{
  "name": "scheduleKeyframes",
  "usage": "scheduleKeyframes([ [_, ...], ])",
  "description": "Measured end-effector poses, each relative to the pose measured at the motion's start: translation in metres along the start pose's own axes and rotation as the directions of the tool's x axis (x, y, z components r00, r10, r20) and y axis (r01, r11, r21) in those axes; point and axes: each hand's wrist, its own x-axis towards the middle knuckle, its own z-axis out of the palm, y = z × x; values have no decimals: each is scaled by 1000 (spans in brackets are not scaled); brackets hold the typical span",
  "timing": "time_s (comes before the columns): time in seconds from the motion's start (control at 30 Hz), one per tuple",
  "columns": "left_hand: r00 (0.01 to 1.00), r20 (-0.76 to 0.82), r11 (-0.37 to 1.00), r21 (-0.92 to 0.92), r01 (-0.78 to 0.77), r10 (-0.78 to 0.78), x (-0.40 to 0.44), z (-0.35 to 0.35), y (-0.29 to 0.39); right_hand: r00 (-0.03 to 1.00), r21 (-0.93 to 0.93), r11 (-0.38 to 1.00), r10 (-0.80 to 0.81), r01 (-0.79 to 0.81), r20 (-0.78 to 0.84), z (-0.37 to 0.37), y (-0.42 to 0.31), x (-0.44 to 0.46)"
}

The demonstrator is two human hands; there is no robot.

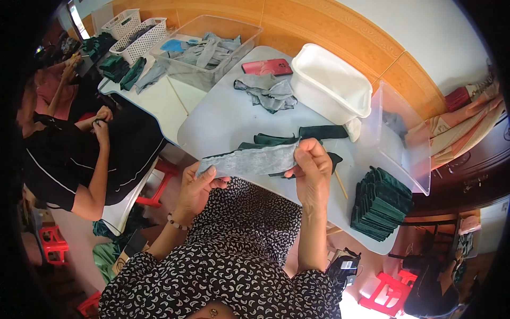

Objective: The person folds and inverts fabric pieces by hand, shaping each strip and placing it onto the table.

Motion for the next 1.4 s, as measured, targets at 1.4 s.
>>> scheduleKeyframes([
  [1.4, 991, -69, 960, 262, -95, 117, -17, -12, 33, 892, -324, 929, 291, -177, 347, 30, 69, -61],
])
